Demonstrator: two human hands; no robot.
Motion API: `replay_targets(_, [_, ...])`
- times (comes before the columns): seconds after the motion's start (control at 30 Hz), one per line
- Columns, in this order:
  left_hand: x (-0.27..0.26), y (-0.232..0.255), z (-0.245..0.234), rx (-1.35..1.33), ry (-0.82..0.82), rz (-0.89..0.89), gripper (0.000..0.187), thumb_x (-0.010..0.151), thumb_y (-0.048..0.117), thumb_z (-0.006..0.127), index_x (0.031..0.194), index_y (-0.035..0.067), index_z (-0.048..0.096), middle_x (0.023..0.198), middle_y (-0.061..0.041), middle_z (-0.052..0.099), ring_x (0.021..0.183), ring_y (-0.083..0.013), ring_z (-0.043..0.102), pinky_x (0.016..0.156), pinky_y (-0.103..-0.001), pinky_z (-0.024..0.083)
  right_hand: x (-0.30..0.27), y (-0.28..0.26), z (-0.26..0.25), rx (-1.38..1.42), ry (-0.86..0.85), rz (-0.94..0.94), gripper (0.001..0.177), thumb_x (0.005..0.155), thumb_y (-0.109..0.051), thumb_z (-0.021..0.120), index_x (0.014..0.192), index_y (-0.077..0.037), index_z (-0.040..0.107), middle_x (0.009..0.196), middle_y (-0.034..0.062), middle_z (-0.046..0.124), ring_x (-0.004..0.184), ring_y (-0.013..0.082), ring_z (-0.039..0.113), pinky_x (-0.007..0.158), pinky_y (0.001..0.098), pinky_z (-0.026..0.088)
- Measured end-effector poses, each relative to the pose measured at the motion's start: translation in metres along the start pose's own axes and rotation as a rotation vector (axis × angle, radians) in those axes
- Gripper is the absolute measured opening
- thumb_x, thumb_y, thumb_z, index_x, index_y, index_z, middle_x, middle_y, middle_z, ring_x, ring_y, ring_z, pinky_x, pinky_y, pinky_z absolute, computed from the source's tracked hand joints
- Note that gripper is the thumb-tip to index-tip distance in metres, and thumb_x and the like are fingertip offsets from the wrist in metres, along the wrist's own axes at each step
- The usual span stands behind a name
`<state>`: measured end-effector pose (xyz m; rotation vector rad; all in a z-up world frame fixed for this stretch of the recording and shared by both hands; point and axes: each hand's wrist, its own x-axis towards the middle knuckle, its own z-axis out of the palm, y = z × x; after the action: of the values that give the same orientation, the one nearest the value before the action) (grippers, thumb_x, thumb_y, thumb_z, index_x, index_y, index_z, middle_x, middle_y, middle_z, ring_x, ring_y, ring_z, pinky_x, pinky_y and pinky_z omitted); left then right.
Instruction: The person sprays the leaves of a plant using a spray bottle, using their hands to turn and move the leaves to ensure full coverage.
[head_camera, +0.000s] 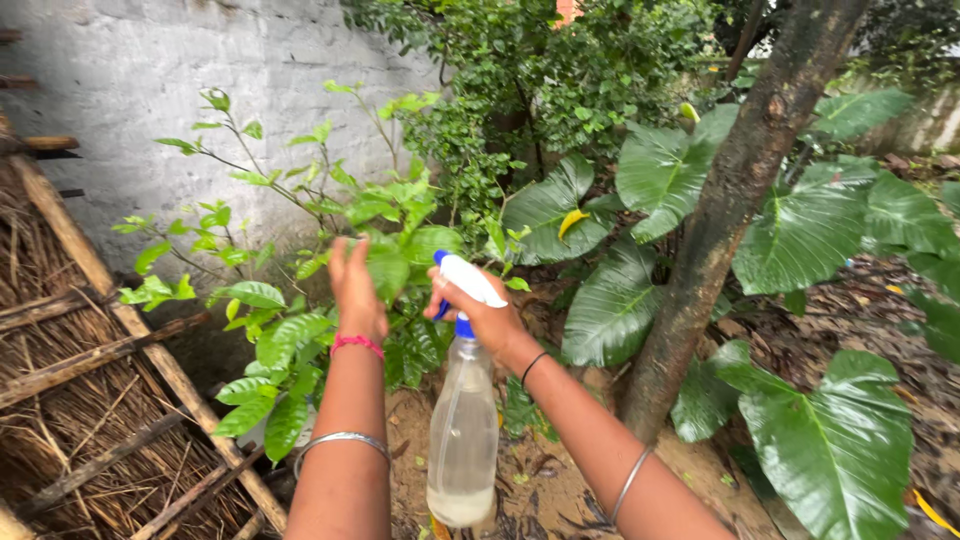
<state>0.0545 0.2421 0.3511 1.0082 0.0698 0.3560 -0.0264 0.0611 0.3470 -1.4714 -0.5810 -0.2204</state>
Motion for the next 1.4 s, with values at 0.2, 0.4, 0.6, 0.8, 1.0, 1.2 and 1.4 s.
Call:
replay_targets(0.2, [0.026,-0.017,0.013,-0.019,-0.096,-0.055,0.063,0.086,0.031,0.07,0.145,0.026,0.048,0.141,-0.014,0.061,0.1,-0.0248,0.066,0.073,-0.047,0.053,0.01,0.009,0.018,-0.044,0.001,-0.166,0.029,0.092,-0.02,0.07,0.114,-0.001,0.067,0.088,0.0043,0.071,0.071,0.0119,0.065,0.066,0.0295,0.055])
replay_targets(0.4, [0.027,-0.025,0.015,0.063,-0.06,-0.215,0.054,0.092,0.012,0.059,0.144,0.02,0.046,0.125,-0.02,0.059,0.079,-0.0355,0.056,0.057,-0.045,0.038,0.018,0.016,0.027,0.007,-0.061,-0.034,0.032,0.097,-0.029,0.069,0.111,0.0,0.067,0.09,0.0071,0.073,0.08,0.0122,0.07,0.075,0.0281,0.056])
replay_targets(0.6, [0.052,-0.052,-0.002,0.018,-0.107,0.038,0.041,0.08,-0.01,0.057,0.118,-0.003,0.072,0.117,-0.018,0.075,0.091,-0.0197,0.068,0.076,-0.03,0.055,0.018,0.009,0.027,0.315,-0.045,0.295,0.047,0.098,-0.045,0.054,0.113,-0.002,0.065,0.091,0.0108,0.076,0.078,0.019,0.072,0.076,0.032,0.059])
replay_targets(0.8, [0.024,-0.034,-0.004,-0.007,-0.194,-0.066,0.038,0.083,-0.008,0.056,0.115,0.002,0.074,0.117,-0.02,0.072,0.1,-0.0309,0.065,0.085,-0.039,0.05,0.014,0.017,0.022,0.097,-0.157,0.145,0.033,0.101,-0.038,0.06,0.11,-0.006,0.064,0.092,0.0013,0.068,0.083,0.0102,0.067,0.074,0.0256,0.053])
replay_targets(1.0, [0.014,-0.039,0.003,0.082,-0.225,-0.03,0.04,0.083,-0.004,0.056,0.116,0.006,0.076,0.129,-0.015,0.068,0.136,-0.0294,0.049,0.112,-0.042,0.035,0.018,0.044,0.02,-0.084,0.083,0.004,0.017,0.088,-0.017,0.07,0.096,-0.003,0.064,0.08,0.0037,0.064,0.072,0.0146,0.063,0.068,0.0311,0.051])
replay_targets(1.2, [0.015,-0.052,0.003,0.004,-0.193,0.043,0.047,0.08,-0.007,0.054,0.12,0.004,0.075,0.132,-0.015,0.07,0.131,-0.0276,0.056,0.11,-0.039,0.039,0.015,0.044,0.012,-0.064,0.005,-0.043,0.02,0.081,-0.012,0.073,0.1,-0.008,0.066,0.089,-0.0017,0.067,0.083,0.0067,0.063,0.076,0.0233,0.051])
replay_targets(1.4, [0.012,-0.052,0.01,-0.117,-0.248,0.049,0.057,0.077,-0.015,0.051,0.13,-0.001,0.068,0.13,-0.016,0.068,0.115,-0.0273,0.06,0.096,-0.033,0.048,0.013,0.058,0.017,-0.054,0.068,-0.153,0.017,0.087,-0.012,0.073,0.094,-0.005,0.059,0.081,-0.0003,0.057,0.075,0.0094,0.053,0.067,0.0284,0.045])
